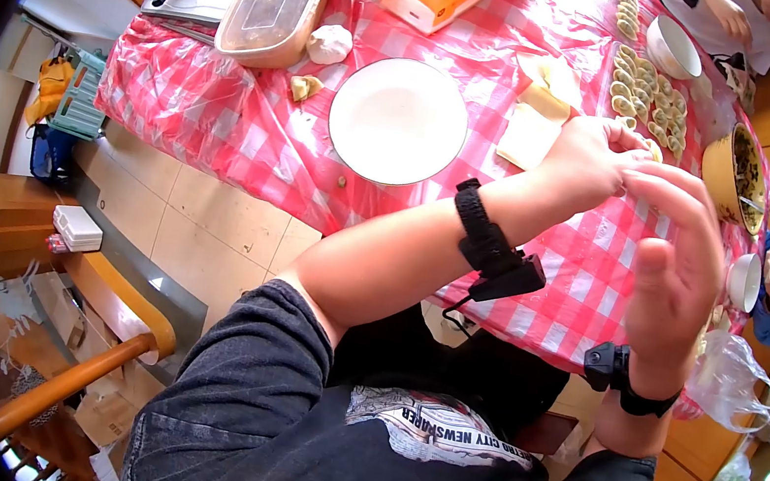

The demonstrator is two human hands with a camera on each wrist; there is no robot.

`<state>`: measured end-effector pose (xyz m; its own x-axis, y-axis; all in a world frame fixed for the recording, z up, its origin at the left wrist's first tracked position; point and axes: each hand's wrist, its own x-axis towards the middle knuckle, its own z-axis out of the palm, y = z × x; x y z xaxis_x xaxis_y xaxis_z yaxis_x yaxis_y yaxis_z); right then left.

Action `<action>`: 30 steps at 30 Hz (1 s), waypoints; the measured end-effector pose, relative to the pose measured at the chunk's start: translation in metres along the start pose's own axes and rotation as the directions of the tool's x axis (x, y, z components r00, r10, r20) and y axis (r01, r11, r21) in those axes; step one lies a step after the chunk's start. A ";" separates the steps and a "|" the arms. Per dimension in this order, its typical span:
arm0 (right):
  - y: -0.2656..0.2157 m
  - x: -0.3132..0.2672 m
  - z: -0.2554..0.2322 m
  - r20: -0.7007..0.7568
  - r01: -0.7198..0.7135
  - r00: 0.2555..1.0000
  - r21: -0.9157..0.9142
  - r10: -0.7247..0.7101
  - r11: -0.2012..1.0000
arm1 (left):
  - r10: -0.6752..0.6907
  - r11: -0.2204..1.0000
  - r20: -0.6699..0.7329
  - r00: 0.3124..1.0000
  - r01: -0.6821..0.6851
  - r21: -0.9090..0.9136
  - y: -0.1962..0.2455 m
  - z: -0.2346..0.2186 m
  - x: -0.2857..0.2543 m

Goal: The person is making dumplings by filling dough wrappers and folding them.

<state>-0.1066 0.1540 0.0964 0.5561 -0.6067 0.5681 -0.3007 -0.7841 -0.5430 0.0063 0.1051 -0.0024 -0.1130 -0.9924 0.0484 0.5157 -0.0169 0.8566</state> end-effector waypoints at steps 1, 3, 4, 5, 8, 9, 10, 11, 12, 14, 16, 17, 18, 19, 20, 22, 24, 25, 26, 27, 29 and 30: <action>-0.006 0.009 0.009 0.113 0.059 0.992 -0.012 -0.058 0.998 | 0.004 1.000 0.001 1.000 -0.004 -0.009 0.001 -0.004 -0.001; -0.022 0.027 0.026 0.330 0.140 0.940 -0.128 -0.091 0.982 | -0.015 0.980 0.120 0.993 -0.010 0.201 0.004 -0.010 -0.003; -0.024 0.030 0.039 0.395 0.135 0.916 -0.134 -0.072 0.982 | -0.031 0.952 0.176 0.984 -0.024 0.304 0.006 -0.013 -0.004; -0.031 0.036 0.050 0.456 0.153 0.887 -0.153 -0.068 0.976 | -0.063 0.943 -0.050 0.997 0.075 0.325 0.005 -0.005 -0.001; -0.031 0.039 0.086 0.531 0.142 0.846 -0.137 -0.049 0.980 | -0.137 0.988 -0.069 0.988 0.142 0.063 -0.016 0.003 0.017; -0.032 0.041 0.093 0.534 0.142 0.844 -0.137 -0.048 0.980 | -0.138 0.988 -0.069 0.988 0.142 0.059 -0.014 0.002 0.014; -0.033 0.043 0.100 0.592 0.119 0.806 -0.189 0.016 0.975 | -0.137 0.990 -0.041 0.990 0.138 0.037 -0.011 0.002 0.012; -0.033 0.045 0.107 0.643 0.102 0.761 -0.241 0.081 0.965 | -0.134 0.991 -0.014 0.991 0.134 0.014 -0.009 0.001 0.011; -0.033 0.047 0.114 0.682 0.087 0.718 -0.286 0.139 0.954 | -0.113 0.993 -0.018 0.993 0.114 0.036 -0.006 0.001 0.009; -0.032 0.050 0.124 0.713 0.116 0.686 -0.306 0.146 0.945 | -0.063 0.997 -0.011 0.998 0.063 0.034 -0.010 0.002 0.010; -0.031 0.052 0.131 0.741 0.146 0.653 -0.324 0.155 0.935 | -0.006 1.000 0.008 1.000 0.006 0.008 -0.014 0.002 0.011; -0.030 0.052 0.133 0.751 0.174 0.647 -0.317 0.135 0.932 | -0.005 1.000 0.006 1.000 0.005 0.006 -0.016 0.001 0.012; -0.030 0.053 0.135 0.760 0.200 0.640 -0.310 0.115 0.929 | -0.001 1.000 0.012 1.000 0.001 0.006 -0.018 0.001 0.013; -0.029 0.053 0.137 0.761 0.202 0.638 -0.309 0.114 0.930 | 0.003 1.000 0.018 1.000 -0.003 0.007 -0.015 0.000 0.012; -0.029 0.054 0.138 0.766 0.182 0.630 -0.309 0.130 0.934 | 0.004 1.000 0.016 1.000 -0.004 0.007 -0.013 0.000 0.011; -0.028 0.055 0.139 0.770 0.162 0.621 -0.310 0.147 0.937 | -0.003 0.999 0.011 1.000 0.003 0.051 -0.009 0.001 0.007; -0.027 0.057 0.136 0.765 0.154 0.629 -0.298 0.140 0.942 | -0.024 0.999 0.004 1.000 0.024 0.039 -0.009 0.001 0.008; -0.026 0.058 0.134 0.759 0.147 0.634 -0.307 0.148 0.940 | -0.047 0.999 0.001 0.999 0.047 0.026 -0.009 0.003 0.008; -0.026 0.059 0.131 0.736 0.133 0.667 -0.266 0.112 0.955 | -0.051 0.998 0.000 0.999 0.051 0.036 -0.010 0.004 0.009; -0.024 0.060 0.128 0.709 0.121 0.701 -0.229 0.080 0.966 | -0.054 0.998 0.003 0.999 0.053 0.045 -0.013 0.003 0.012; -0.019 0.059 0.123 0.639 0.085 0.767 -0.183 0.053 0.979 | -0.033 0.996 0.005 0.999 0.033 0.083 -0.017 0.002 0.016; -0.015 0.059 0.118 0.568 0.068 0.823 -0.123 0.014 0.990 | -0.080 0.995 0.026 0.996 0.078 0.067 -0.015 0.001 0.015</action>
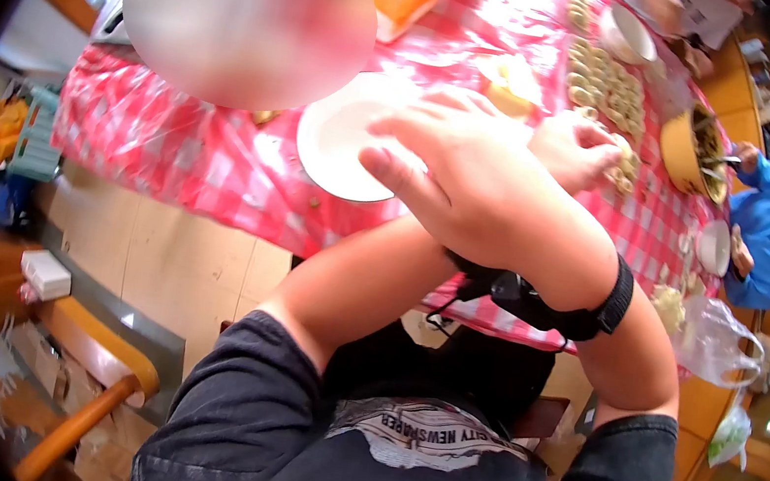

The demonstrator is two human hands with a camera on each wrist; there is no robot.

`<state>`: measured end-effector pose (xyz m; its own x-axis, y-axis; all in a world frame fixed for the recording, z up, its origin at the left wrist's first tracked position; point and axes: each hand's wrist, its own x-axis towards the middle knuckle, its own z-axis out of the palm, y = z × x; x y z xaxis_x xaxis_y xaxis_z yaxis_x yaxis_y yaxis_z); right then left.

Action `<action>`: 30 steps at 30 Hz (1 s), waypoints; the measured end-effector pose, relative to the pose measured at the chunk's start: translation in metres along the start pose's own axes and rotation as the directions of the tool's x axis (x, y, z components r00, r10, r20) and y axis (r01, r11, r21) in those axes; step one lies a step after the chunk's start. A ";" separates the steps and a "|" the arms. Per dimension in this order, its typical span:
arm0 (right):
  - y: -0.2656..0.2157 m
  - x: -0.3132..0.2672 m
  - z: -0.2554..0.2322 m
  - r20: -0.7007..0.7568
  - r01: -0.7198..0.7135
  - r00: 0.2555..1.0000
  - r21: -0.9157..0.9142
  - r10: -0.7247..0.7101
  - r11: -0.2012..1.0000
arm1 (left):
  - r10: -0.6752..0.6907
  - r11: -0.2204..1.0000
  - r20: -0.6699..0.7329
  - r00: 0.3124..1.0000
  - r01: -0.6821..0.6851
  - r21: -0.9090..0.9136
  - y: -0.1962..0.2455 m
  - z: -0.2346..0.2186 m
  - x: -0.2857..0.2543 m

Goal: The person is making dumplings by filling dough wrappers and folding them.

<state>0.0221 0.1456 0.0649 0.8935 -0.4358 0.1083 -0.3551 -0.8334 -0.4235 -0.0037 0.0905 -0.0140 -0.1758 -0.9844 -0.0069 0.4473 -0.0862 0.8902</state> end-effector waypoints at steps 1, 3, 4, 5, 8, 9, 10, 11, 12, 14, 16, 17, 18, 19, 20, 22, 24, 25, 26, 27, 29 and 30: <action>0.006 -0.005 -0.007 -0.009 -0.027 1.000 -0.021 0.027 0.999 | -0.046 0.999 0.029 0.999 0.046 -0.018 0.009 -0.001 -0.003; 0.016 -0.015 -0.020 -0.329 0.017 0.944 0.011 -0.013 1.000 | -0.130 0.983 -0.026 0.991 0.126 -0.137 0.015 0.005 -0.011; 0.020 -0.024 -0.031 -0.402 0.019 0.914 0.159 0.047 0.987 | 0.098 0.988 0.031 0.995 -0.093 -0.125 -0.006 -0.001 -0.009; 0.022 -0.036 -0.043 -0.467 -0.018 0.879 0.168 0.095 0.986 | 0.101 0.987 0.040 0.994 -0.095 -0.129 -0.008 0.000 -0.005; 0.048 -0.085 -0.064 -0.672 -0.015 0.714 0.266 0.197 0.964 | -0.050 0.975 0.052 0.997 0.060 -0.214 0.009 -0.001 -0.008; 0.065 -0.101 -0.066 -0.740 -0.003 0.649 0.229 0.176 0.973 | -0.068 0.972 0.014 0.998 0.070 -0.226 0.004 0.001 -0.004; 0.075 -0.115 -0.067 -0.737 -0.005 0.652 0.231 0.178 0.973 | -0.073 0.976 0.023 0.997 0.076 -0.204 0.004 0.002 -0.005; 0.084 -0.128 -0.067 -0.776 -0.037 0.596 0.231 0.207 0.972 | -0.078 0.981 0.031 0.996 0.082 -0.177 0.006 0.001 -0.006; 0.091 -0.137 -0.064 -0.811 -0.069 0.534 0.239 0.239 0.969 | -0.085 0.981 0.027 0.996 0.088 -0.173 0.006 0.001 -0.007; 0.103 -0.151 -0.053 -0.802 -0.091 0.531 0.267 0.274 0.959 | -0.080 0.983 0.020 0.997 0.082 -0.166 0.007 0.002 -0.008; 0.113 -0.160 -0.041 -0.793 -0.112 0.535 0.276 0.292 0.955 | -0.088 0.988 0.010 0.996 0.088 -0.130 0.010 0.003 -0.010; 0.116 -0.161 -0.037 -0.795 -0.111 0.526 0.288 0.302 0.951 | -0.085 0.990 0.006 0.996 0.085 -0.109 0.009 0.004 -0.010; 0.117 -0.162 -0.033 -0.798 -0.105 0.550 0.226 0.246 0.968 | -0.073 0.992 0.016 0.997 0.074 -0.101 0.006 0.003 -0.009; 0.117 -0.162 -0.030 -0.797 -0.096 0.575 0.163 0.188 0.982 | -0.081 0.992 0.015 0.997 0.082 -0.093 0.004 0.003 -0.009; 0.119 -0.162 -0.028 -0.796 -0.079 0.582 0.148 0.166 0.986 | -0.083 0.993 0.001 0.997 0.083 -0.083 0.005 0.004 -0.009; 0.121 -0.163 -0.026 -0.802 -0.053 0.570 0.178 0.176 0.983 | -0.083 0.995 -0.025 0.996 0.082 -0.052 0.008 0.006 -0.011; 0.122 -0.162 -0.024 -0.806 -0.024 0.564 0.205 0.183 0.978 | -0.079 0.996 -0.021 0.997 0.078 -0.053 0.008 0.006 -0.011; 0.122 -0.161 -0.023 -0.800 -0.048 0.572 0.188 0.181 0.981 | -0.071 0.996 -0.016 0.997 0.070 -0.057 0.008 0.006 -0.011; 0.122 -0.161 -0.023 -0.794 -0.071 0.580 0.170 0.179 0.983 | -0.073 0.996 -0.018 0.997 0.072 -0.056 0.008 0.006 -0.011; 0.122 -0.161 -0.023 -0.795 -0.070 0.580 0.171 0.180 0.983 | -0.072 0.996 -0.019 0.997 0.071 -0.048 0.008 0.006 -0.011; 0.120 -0.162 -0.023 -0.793 -0.068 0.580 0.182 0.187 0.981 | -0.069 0.997 -0.022 0.997 0.068 -0.041 0.009 0.007 -0.011; 0.120 -0.161 -0.023 -0.793 -0.067 0.581 0.181 0.186 0.981 | -0.066 0.997 -0.019 0.998 0.065 -0.048 0.008 0.007 -0.011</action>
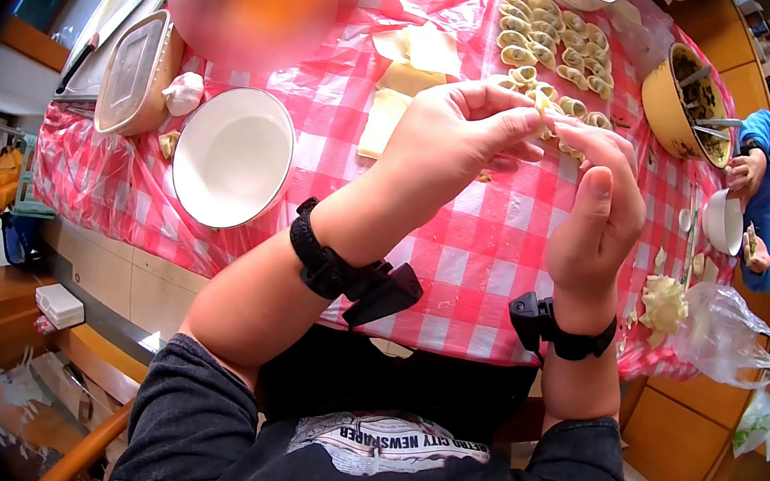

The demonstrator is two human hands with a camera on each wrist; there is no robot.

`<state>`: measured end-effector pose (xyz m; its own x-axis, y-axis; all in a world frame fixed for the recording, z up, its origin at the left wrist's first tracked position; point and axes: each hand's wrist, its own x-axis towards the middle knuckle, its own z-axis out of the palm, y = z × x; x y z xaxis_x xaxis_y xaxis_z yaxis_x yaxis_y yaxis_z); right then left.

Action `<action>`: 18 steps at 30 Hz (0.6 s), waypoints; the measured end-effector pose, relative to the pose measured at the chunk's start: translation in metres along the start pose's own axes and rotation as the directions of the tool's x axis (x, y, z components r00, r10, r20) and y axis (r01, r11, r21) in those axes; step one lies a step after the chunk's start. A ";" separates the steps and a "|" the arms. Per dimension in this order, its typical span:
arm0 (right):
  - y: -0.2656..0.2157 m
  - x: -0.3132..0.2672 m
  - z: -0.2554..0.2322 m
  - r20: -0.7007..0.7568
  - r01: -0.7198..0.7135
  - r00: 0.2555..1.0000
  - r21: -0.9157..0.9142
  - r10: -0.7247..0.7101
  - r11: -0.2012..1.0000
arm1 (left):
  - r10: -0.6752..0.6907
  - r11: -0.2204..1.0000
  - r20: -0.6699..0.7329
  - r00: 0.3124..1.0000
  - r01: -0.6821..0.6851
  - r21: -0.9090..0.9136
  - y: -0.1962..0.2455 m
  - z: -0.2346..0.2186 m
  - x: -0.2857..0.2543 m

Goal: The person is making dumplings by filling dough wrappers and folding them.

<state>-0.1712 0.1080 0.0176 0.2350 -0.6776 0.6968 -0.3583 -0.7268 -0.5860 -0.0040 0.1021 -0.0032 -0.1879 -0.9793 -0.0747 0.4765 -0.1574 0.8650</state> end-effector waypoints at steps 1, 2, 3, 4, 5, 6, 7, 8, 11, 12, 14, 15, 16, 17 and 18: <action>0.000 0.000 0.001 0.007 0.008 1.000 -0.005 -0.008 1.000 | 0.002 1.000 0.002 1.000 -0.002 -0.008 0.000 0.000 0.000; 0.000 0.000 0.001 0.013 0.016 1.000 -0.010 -0.016 1.000 | 0.002 1.000 0.001 1.000 -0.002 -0.008 0.000 0.000 -0.001; 0.001 0.000 0.002 0.015 0.016 1.000 -0.010 -0.016 1.000 | 0.005 1.000 -0.006 1.000 -0.005 -0.010 0.001 0.001 -0.002; 0.004 0.000 0.003 0.020 0.049 0.999 -0.021 -0.049 0.999 | 0.007 1.000 -0.012 1.000 -0.007 -0.011 0.001 0.001 -0.002; 0.006 0.000 0.004 0.025 0.083 0.996 -0.033 -0.082 0.996 | 0.006 1.000 -0.013 1.000 -0.007 -0.013 0.000 0.000 -0.002; 0.006 0.000 0.003 0.026 0.083 0.996 -0.034 -0.082 0.996 | 0.011 1.000 -0.009 1.000 -0.011 -0.023 -0.001 0.000 -0.001; 0.005 0.000 0.002 0.043 0.096 0.995 -0.052 -0.093 0.994 | 0.016 0.999 -0.005 1.000 -0.016 -0.032 -0.001 -0.001 -0.001; 0.005 0.000 0.002 0.060 0.109 0.993 -0.070 -0.105 0.992 | 0.017 0.999 -0.005 1.000 -0.017 -0.033 0.000 -0.001 -0.002; 0.008 0.000 0.002 0.062 0.128 0.991 -0.103 -0.122 0.986 | 0.012 0.997 -0.009 1.000 -0.013 -0.074 0.005 0.002 -0.005; 0.008 0.000 0.001 0.062 0.129 0.990 -0.104 -0.123 0.986 | 0.008 0.998 0.002 1.000 -0.008 -0.066 0.006 0.003 -0.006; 0.008 0.000 -0.001 0.072 0.133 0.990 -0.121 -0.125 0.984 | 0.005 0.998 0.014 1.000 -0.005 -0.058 0.007 0.004 -0.007; 0.008 0.001 -0.001 0.072 0.134 0.989 -0.124 -0.126 0.983 | 0.002 0.998 0.035 0.999 0.001 -0.070 0.008 0.004 -0.008; 0.008 0.001 -0.002 0.077 0.133 0.989 -0.130 -0.123 0.983 | -0.001 0.997 0.057 0.998 0.006 -0.082 0.008 0.005 -0.008; 0.008 0.001 -0.002 0.082 0.131 0.989 -0.136 -0.121 0.982 | 0.000 0.997 0.060 0.998 0.005 -0.083 0.007 0.005 -0.007; 0.008 0.000 -0.002 0.082 0.132 0.989 -0.138 -0.122 0.982 | 0.010 0.997 0.081 0.997 -0.004 -0.074 0.006 0.004 -0.007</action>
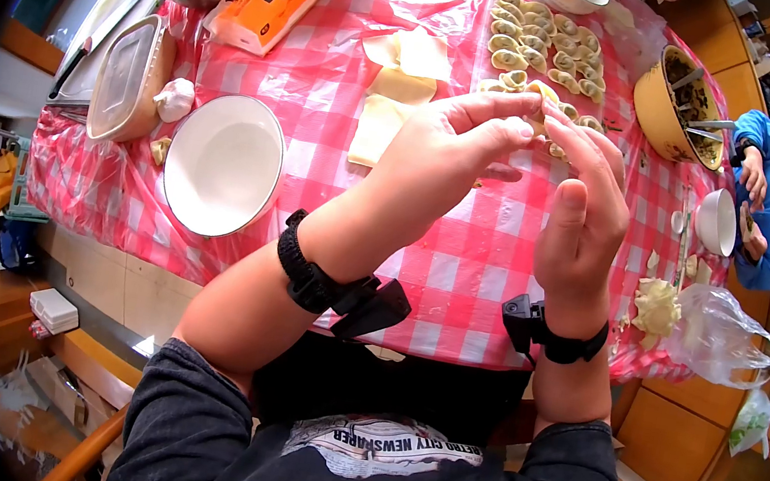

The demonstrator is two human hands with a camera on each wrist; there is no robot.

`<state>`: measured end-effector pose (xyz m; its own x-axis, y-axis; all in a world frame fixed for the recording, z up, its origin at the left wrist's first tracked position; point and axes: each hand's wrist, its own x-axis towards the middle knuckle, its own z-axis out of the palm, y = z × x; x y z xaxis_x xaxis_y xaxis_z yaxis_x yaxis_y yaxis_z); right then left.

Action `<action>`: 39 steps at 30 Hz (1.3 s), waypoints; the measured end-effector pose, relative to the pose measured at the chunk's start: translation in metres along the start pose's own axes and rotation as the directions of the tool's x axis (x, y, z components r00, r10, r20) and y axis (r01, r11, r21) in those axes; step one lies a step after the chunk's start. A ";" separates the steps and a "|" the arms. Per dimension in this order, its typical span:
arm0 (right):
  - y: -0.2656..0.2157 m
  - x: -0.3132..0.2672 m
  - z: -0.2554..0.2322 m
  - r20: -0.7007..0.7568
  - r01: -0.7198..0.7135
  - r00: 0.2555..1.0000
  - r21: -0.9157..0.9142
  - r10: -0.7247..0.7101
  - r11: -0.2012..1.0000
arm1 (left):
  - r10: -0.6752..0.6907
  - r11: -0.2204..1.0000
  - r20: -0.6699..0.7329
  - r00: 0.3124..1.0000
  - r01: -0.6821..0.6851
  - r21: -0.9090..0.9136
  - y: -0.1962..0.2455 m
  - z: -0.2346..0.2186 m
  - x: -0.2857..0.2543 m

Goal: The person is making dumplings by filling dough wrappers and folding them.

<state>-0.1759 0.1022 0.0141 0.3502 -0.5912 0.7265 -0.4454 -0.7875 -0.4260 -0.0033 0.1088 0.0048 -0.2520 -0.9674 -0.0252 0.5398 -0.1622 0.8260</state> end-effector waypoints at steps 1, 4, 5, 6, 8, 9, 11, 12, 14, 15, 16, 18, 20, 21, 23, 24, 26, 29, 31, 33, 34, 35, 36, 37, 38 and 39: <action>-0.001 -0.001 0.000 0.004 -0.009 1.000 -0.011 0.009 1.000 | 0.009 1.000 0.022 1.000 -0.009 0.010 -0.001 -0.001 0.000; -0.002 -0.001 -0.001 0.010 -0.021 1.000 -0.026 0.021 0.999 | 0.070 0.997 0.063 0.996 -0.072 0.037 -0.005 -0.002 0.000; -0.003 -0.001 -0.001 0.014 -0.024 1.000 -0.029 0.024 0.999 | 0.069 0.997 0.063 0.996 -0.072 0.038 -0.004 -0.001 -0.001; -0.004 -0.001 -0.002 0.013 -0.024 1.000 -0.029 0.025 0.999 | 0.082 0.994 0.065 0.995 -0.086 0.062 -0.002 0.001 -0.002; -0.006 0.000 -0.002 0.039 -0.027 0.999 -0.046 0.028 0.999 | 0.094 0.991 0.068 0.993 -0.100 0.088 -0.003 0.003 -0.003; -0.005 0.001 -0.003 0.036 -0.026 0.999 -0.048 0.028 0.999 | 0.106 0.989 0.070 0.992 -0.113 0.101 -0.005 0.002 -0.002; -0.002 0.000 -0.003 0.063 -0.007 0.998 -0.058 0.010 0.998 | 0.117 0.986 0.075 0.990 -0.125 0.113 -0.007 0.003 0.000; -0.001 0.000 -0.002 0.062 -0.007 0.998 -0.059 0.011 0.998 | 0.128 0.982 0.075 0.989 -0.137 0.129 -0.007 0.003 0.000; 0.000 -0.001 -0.002 0.065 -0.030 0.997 -0.012 0.030 0.999 | 0.139 0.978 0.076 0.987 -0.149 0.148 -0.006 0.002 -0.001; 0.000 -0.001 -0.002 0.063 -0.030 0.998 -0.012 0.030 0.999 | 0.130 0.980 0.082 0.988 -0.141 0.144 -0.006 0.002 -0.001; 0.000 -0.001 -0.003 0.062 -0.033 0.998 -0.006 0.033 0.999 | 0.121 0.981 0.087 0.989 -0.132 0.141 -0.005 0.002 -0.001; 0.000 -0.002 -0.002 0.062 -0.036 0.997 0.002 0.036 0.999 | 0.126 0.980 0.087 0.988 -0.138 0.143 -0.005 0.002 -0.001; 0.000 -0.002 -0.002 0.059 -0.033 0.998 0.010 0.033 0.999 | 0.132 0.979 0.085 0.988 -0.144 0.144 -0.005 0.002 -0.002; 0.000 -0.002 -0.002 0.059 -0.033 0.998 0.011 0.033 0.999 | 0.132 0.978 0.083 0.988 -0.144 0.150 -0.005 0.002 -0.002; -0.001 -0.002 -0.002 0.071 -0.030 0.997 0.009 0.029 1.000 | 0.133 0.977 0.081 0.988 -0.144 0.158 -0.004 0.001 -0.002; -0.001 -0.002 -0.002 0.070 -0.030 0.997 0.010 0.029 1.000 | 0.149 0.970 0.079 0.986 -0.161 0.182 -0.005 0.002 -0.002; 0.000 -0.003 -0.001 0.060 -0.034 0.998 0.027 0.033 0.999 | 0.164 0.962 0.078 0.983 -0.177 0.207 -0.005 0.002 -0.002; 0.000 -0.003 -0.001 0.054 -0.049 0.997 0.048 0.046 0.998 | 0.174 0.966 0.083 0.981 -0.187 0.179 -0.007 0.003 -0.002; 0.002 -0.004 0.000 0.050 -0.053 0.998 0.057 0.050 0.997 | 0.174 0.972 0.087 0.981 -0.185 0.147 -0.009 0.004 -0.001; 0.002 -0.003 0.001 0.047 -0.055 0.998 0.067 0.052 0.996 | 0.172 0.974 0.089 0.981 -0.183 0.132 -0.010 0.003 0.000; 0.001 -0.003 0.000 0.045 -0.053 0.998 0.066 0.050 0.996 | 0.170 0.976 0.090 0.981 -0.180 0.118 -0.010 0.003 0.000; 0.001 -0.003 0.000 0.043 -0.052 0.998 0.065 0.049 0.997 | 0.172 0.976 0.088 0.981 -0.182 0.119 -0.009 0.003 0.000; 0.000 -0.003 0.000 0.045 -0.052 0.998 0.067 0.049 0.996 | 0.175 0.973 0.082 0.981 -0.185 0.140 -0.006 0.002 0.000; -0.001 -0.003 0.000 0.047 -0.058 0.997 0.068 0.055 0.996 | 0.177 0.969 0.077 0.981 -0.188 0.162 -0.005 0.002 -0.001; -0.001 -0.003 0.000 0.049 -0.065 0.997 0.068 0.061 0.996 | 0.177 0.969 0.076 0.981 -0.187 0.163 -0.006 0.002 -0.001; -0.001 -0.003 0.000 0.048 -0.066 0.997 0.068 0.062 0.996 | 0.183 0.969 0.079 0.980 -0.193 0.153 -0.007 0.003 -0.001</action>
<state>-0.1763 0.1050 0.0124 0.3611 -0.6469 0.6717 -0.4105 -0.7570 -0.5083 -0.0093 0.1110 0.0002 -0.2121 -0.9622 0.1711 0.4487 0.0596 0.8917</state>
